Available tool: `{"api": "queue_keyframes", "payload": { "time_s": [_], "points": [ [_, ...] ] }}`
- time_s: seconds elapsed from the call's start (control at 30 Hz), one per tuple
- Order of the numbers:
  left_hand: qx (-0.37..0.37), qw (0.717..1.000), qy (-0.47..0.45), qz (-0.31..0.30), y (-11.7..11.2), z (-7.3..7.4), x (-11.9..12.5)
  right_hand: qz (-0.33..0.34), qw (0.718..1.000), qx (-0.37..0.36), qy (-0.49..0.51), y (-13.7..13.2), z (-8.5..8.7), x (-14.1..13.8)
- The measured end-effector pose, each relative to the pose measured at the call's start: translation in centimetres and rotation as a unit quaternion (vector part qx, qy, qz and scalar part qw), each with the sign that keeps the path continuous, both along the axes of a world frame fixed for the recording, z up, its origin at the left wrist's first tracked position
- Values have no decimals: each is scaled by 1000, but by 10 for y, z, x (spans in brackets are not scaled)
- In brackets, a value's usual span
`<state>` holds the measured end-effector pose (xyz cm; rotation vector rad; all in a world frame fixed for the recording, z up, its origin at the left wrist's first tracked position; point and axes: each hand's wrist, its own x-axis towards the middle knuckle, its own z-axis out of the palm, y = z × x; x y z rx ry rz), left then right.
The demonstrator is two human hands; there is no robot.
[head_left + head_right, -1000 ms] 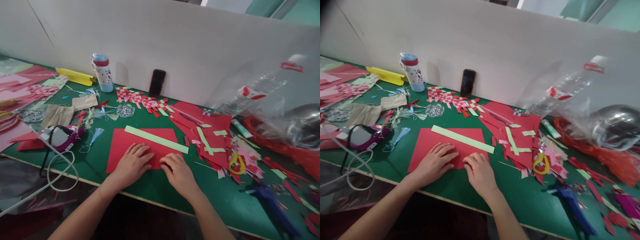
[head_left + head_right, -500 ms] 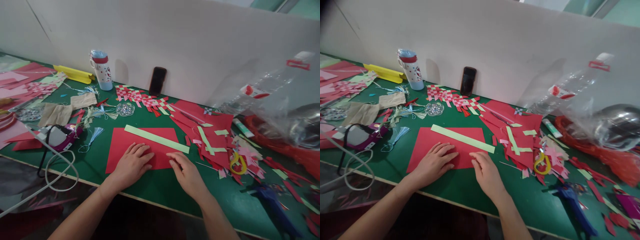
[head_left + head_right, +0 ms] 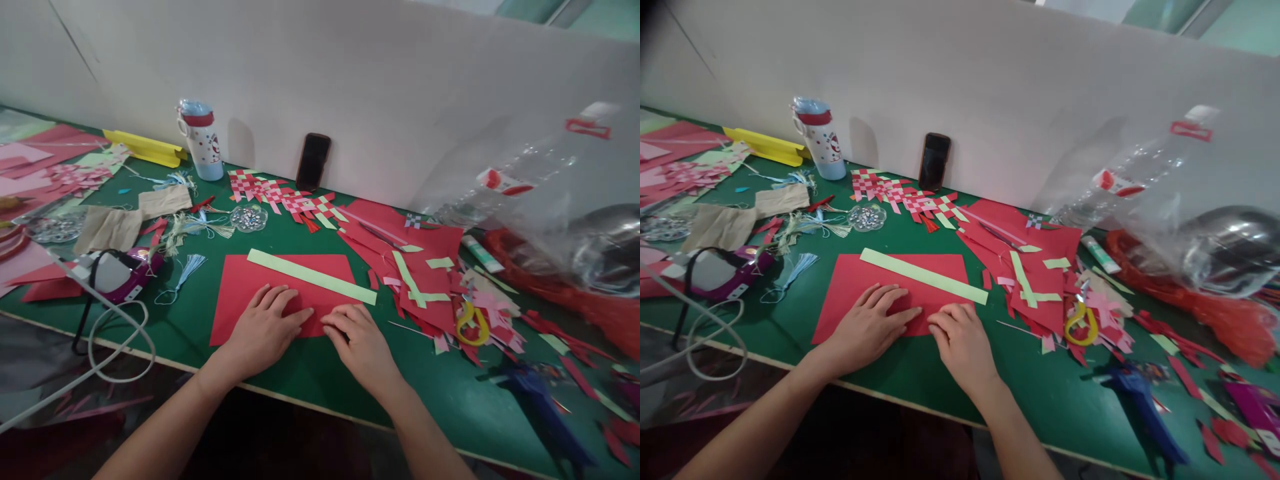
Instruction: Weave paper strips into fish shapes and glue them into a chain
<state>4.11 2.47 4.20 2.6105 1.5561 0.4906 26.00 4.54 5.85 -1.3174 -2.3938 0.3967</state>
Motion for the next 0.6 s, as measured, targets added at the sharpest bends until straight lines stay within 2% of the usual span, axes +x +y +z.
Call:
{"api": "queue_keyframes", "payload": {
  "time_s": [0.27, 0.6],
  "points": [
    [-43, 999, 25, -6, 7, 16, 3, -12, 994, -68, -89, 11, 14, -11],
    [-54, 998, 10, -6, 8, 11, 1, 5, 994, -61, -88, 10, 11, -8]
  ]
}}
